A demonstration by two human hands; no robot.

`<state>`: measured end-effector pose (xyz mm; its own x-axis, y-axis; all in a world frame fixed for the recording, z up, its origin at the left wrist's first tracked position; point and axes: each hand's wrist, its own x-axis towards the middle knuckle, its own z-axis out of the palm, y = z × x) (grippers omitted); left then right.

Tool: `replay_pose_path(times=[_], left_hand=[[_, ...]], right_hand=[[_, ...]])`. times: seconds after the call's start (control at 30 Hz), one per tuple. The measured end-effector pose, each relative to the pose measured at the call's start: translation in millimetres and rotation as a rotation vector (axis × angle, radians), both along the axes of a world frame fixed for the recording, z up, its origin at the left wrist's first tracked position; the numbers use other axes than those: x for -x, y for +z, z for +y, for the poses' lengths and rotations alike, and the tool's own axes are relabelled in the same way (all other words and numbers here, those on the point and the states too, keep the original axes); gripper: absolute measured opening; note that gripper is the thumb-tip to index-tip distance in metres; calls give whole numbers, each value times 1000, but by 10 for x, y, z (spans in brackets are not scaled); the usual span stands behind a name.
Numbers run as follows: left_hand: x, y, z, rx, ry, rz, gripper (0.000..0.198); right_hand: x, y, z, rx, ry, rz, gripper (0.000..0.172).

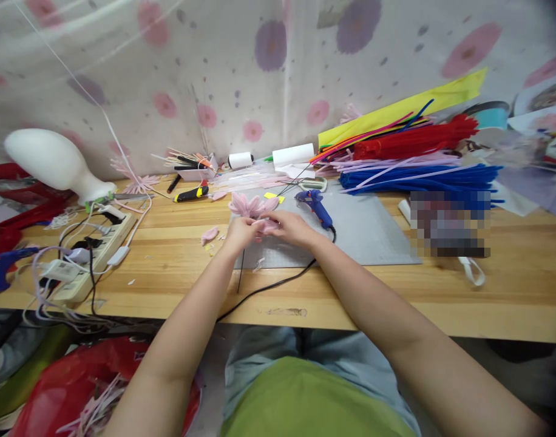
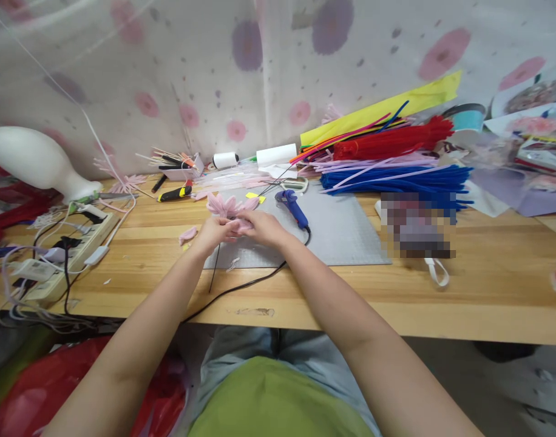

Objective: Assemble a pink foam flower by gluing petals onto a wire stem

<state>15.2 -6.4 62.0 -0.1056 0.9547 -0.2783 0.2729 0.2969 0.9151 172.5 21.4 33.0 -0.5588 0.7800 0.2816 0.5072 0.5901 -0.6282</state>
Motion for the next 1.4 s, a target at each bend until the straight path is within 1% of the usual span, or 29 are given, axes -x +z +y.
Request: replay_pose_path(times=[0.1,0.17,0.23,0.33,0.47,0.57,0.7,0.8,0.9,0.97,1.03,1.1,1.17,1.23,1.3,1.4], left_hand=[[-11,39,-8,36,69,-83,11],[-12,50,-12,44,95,-116,10],[-13,44,-14,39,103,-126,8],[-19,19,-21,4,119,-99,7],[-31,9,-50,-11,133,-149,14],[-32,8,-60,19,107,-199,19],[-41,-32,-42,-53,159,-161,10],[-58,-53,-36,-106,194,-153,8],[-62,-38,-45,-88,162,-187,13],[-50,-28,-45,-55,116,-197,18],[-32,-39,-36,-62,100,-173,20],[-16,-66,-21,-118,138,-133,19],[-9,-92,-11,-168,187,-113,18],[-14,-88,-10,-182,192,-122,18],[-29,-44,-15,-158,146,-136,21],[-49,65,-16,-72,49,-140,29]], right_hand=[[10,1,-6,-74,18,-20,41],[18,-3,-3,-90,31,-32,38],[25,-6,1,-82,34,-38,35],[38,-7,3,-55,24,-21,35],[55,-5,2,-48,-26,-10,31],[61,-14,3,-58,-19,-12,30],[70,-41,13,-87,-34,0,34],[74,-59,31,-104,-67,6,30],[67,-66,46,-131,-50,-1,26],[58,-61,46,-137,-40,-21,29],[47,-50,39,-137,-41,-31,35],[35,-38,33,-136,-56,-18,42],[24,-30,37,-125,-92,9,44],[15,-32,54,-121,-149,26,39],[8,-45,80,-141,-176,28,29],[-8,-75,126,-188,-122,16,20]])
